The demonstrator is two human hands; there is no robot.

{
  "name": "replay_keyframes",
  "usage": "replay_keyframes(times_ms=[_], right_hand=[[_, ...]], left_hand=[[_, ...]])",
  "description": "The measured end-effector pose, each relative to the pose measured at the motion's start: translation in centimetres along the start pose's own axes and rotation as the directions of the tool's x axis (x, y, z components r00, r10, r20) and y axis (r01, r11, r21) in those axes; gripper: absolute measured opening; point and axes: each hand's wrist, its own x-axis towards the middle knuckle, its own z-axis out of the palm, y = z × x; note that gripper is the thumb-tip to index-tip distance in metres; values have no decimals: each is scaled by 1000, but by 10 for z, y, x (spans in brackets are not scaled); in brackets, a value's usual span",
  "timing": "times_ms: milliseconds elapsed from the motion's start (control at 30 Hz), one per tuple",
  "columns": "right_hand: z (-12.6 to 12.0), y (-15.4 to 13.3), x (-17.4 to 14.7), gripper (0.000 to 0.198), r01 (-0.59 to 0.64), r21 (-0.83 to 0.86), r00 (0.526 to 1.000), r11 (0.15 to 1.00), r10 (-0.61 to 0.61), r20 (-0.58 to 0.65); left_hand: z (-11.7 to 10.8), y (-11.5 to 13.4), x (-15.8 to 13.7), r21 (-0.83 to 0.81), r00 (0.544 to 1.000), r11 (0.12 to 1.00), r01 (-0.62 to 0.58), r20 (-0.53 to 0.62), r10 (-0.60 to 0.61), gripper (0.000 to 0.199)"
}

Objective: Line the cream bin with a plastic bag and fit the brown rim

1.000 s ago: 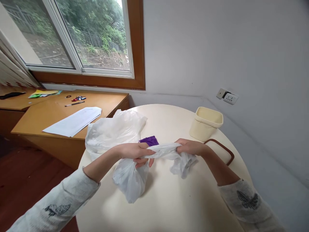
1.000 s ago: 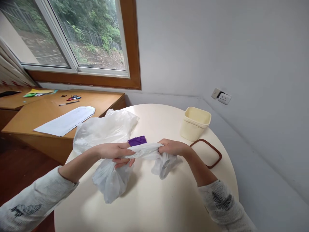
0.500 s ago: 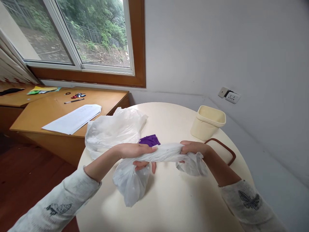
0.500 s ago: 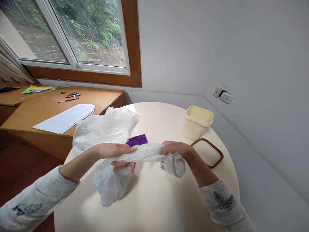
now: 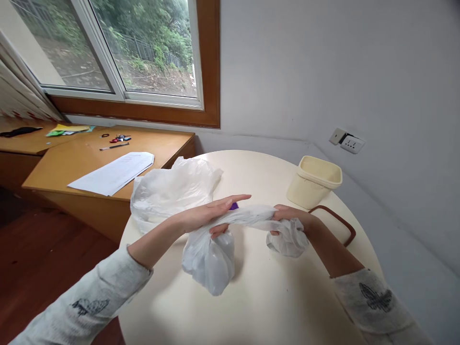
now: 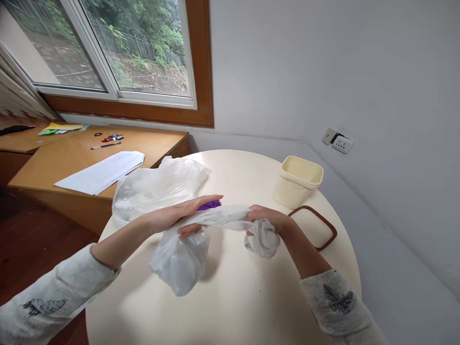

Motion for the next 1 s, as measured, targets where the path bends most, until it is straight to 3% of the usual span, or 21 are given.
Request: replay_keyframes(times_ms=[133, 233, 300, 400, 500, 600, 700, 800, 900, 1000], right_hand=[[-6, -1, 1, 14, -5, -25, 999, 1000, 4, -38], [-10, -3, -2, 12, 23, -37, 999, 999, -24, -28], [-12, -6, -6, 12, 48, -38, 999, 998, -48, -6], [-9, -9, -13, 14, 73, -37, 996, 997, -72, 48], [-3, -8, -17, 23, 122, -20, 978, 992, -117, 171], [8, -3, -13, 34, 204, 4, 933, 979, -196, 302], [28, 7, -3, 30, 244, 75, 926, 967, -255, 278], [56, 17, 4, 23, 266, 196, 910, 944, -313, 273], [86, 21, 9, 20, 294, 320, 827, 901, -407, 387], [111, 25, 18, 19, 271, 421, 771, 865, -457, 444]], left_hand=[[-3, 5, 1, 214, 990, 977, -21, 138, -8, 51], [-3, 10, 1, 481, 977, 876, -21, 195, -84, 43], [-1, 15, 1, 618, 988, 786, 14, 115, -107, 35], [4, 22, 1, 761, 994, 641, 100, -103, -33, 31], [8, 27, 5, 857, 966, 491, 156, -236, 105, 34], [10, 26, 11, 885, 927, 413, 215, -318, 200, 35], [7, 19, 20, 872, 883, 419, 255, -386, 266, 40], [5, 13, 32, 818, 822, 499, 286, -477, 310, 50], [6, 16, 41, 734, 777, 628, 259, -545, 315, 67], [10, 24, 45, 656, 784, 735, 174, -543, 299, 76]])
